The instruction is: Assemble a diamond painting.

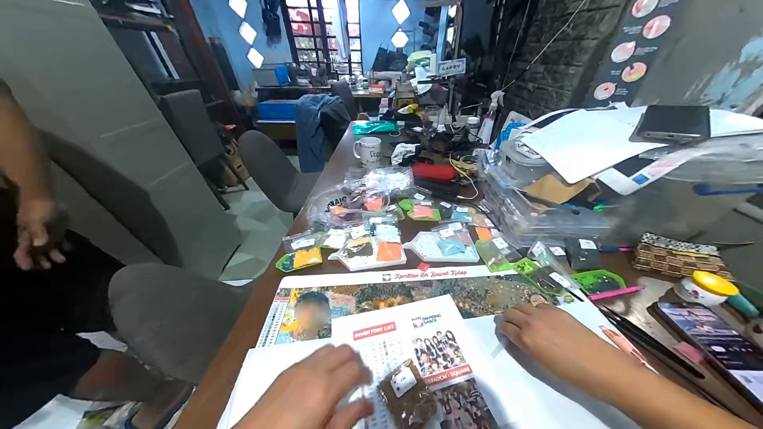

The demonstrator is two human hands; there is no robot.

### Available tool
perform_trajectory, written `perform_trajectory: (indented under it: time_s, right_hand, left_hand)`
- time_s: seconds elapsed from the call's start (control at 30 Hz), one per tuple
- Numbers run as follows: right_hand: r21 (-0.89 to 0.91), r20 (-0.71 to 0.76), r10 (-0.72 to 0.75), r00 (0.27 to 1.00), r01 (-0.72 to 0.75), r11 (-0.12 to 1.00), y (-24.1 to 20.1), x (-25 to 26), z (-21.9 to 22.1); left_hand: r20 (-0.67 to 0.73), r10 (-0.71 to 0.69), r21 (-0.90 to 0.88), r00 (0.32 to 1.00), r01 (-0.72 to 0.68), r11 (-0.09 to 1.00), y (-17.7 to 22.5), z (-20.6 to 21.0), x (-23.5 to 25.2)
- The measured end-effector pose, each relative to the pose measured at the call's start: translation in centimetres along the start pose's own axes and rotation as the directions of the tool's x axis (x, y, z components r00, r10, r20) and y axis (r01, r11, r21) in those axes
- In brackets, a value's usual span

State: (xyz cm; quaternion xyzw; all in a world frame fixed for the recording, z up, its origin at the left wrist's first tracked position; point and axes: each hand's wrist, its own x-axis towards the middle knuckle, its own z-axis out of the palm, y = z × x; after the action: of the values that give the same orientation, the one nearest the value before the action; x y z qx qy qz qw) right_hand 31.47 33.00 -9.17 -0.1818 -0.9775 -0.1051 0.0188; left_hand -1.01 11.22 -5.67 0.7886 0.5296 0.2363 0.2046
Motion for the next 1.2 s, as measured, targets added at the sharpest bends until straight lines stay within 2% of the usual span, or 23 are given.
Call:
perform_trajectory:
  time_s: [0.03, 0.13, 0.17, 0.23, 0.27, 0.3, 0.37, 0.4, 0.47, 0.67, 0.8, 0.97, 1.13, 1.2]
  right_hand:
    - [0.013, 0.033, -0.001, 0.999, 0.0, 1.0, 0.1, 0.0, -0.2]
    - [0.083, 0.108, 0.031, 0.994, -0.04, 0.996, 0.7, -0.1, -1.2]
    - [0.122, 0.093, 0.071, 0.993, -0.082, 0.989, 0.7, -0.3, -1.7]
    - [0.229, -0.028, 0.155, 0.987, -0.145, 0.963, 0.5, -0.5, -2.3]
    - [0.333, -0.004, 0.223, 0.975, -0.209, 0.919, 0.0, -0.5, -2.8]
    - [0.428, 0.088, 0.278, 0.957, -0.288, 0.857, -0.5, -0.5, -3.3]
    - [0.525, 0.381, 0.29, 0.878, -0.463, 0.714, -1.4, -0.1, -4.7]
    - [0.524, 0.471, 0.269, 0.84, -0.512, 0.681, -1.7, 0.1, -4.8]
    - [0.522, 0.545, 0.254, 0.799, -0.56, 0.644, -2.1, 0.2, -4.0]
    - [0.525, 0.592, 0.297, 0.749, -0.638, 0.563, -2.2, 0.6, -1.8]
    - [0.589, 0.569, 0.282, 0.773, -0.622, 0.516, -2.3, 0.7, -1.3]
    - [0.743, 0.496, 0.271, 0.825, -0.565, 0.36, -2.5, 0.6, -0.9]
    - [0.625, 0.461, 0.431, 0.776, -0.628, 0.463, -3.0, 1.8, -1.6]
    - [0.586, 0.484, 0.455, 0.748, -0.663, 0.467, -2.8, 2.3, -1.4]
  left_hand:
    - [0.034, -0.079, 0.08, 0.996, 0.076, 0.994, -1.1, 1.4, 1.8]
    - [0.145, -0.247, 0.038, 0.958, 0.244, 0.969, -1.5, 3.1, 3.8]
    - [0.156, -0.272, 0.055, 0.95, 0.266, 0.962, -1.3, 3.3, 4.1]
    - [0.13, -0.287, 0.099, 0.949, 0.275, 0.956, -1.0, 3.7, 4.2]
    - [0.113, -0.289, 0.124, 0.95, 0.275, 0.953, -0.9, 3.9, 4.1]
    - [0.092, -0.281, 0.143, 0.955, 0.266, 0.953, -0.7, 3.9, 3.7]
    - [0.066, -0.264, 0.169, 0.962, 0.25, 0.953, -0.1, 3.3, 2.4]
    - [0.061, -0.266, 0.171, 0.962, 0.253, 0.952, 0.0, 2.8, 1.5]
    - [0.07, -0.303, 0.143, 0.95, 0.291, 0.946, 0.0, 2.1, -0.5]
    - [-0.015, -0.309, 0.055, 0.951, 0.309, 0.949, -1.4, 3.8, -3.6]
    - [-0.088, -0.306, -0.012, 0.948, 0.306, 0.952, -2.0, 5.0, -4.6]
    - [-0.151, -0.307, -0.105, 0.94, 0.294, 0.95, -2.2, 5.8, -5.1]
    - [-0.159, -0.296, -0.108, 0.942, 0.282, 0.953, -2.4, 5.9, -5.3]
    - [-0.16, -0.295, -0.105, 0.942, 0.281, 0.954, -2.4, 6.0, -5.3]
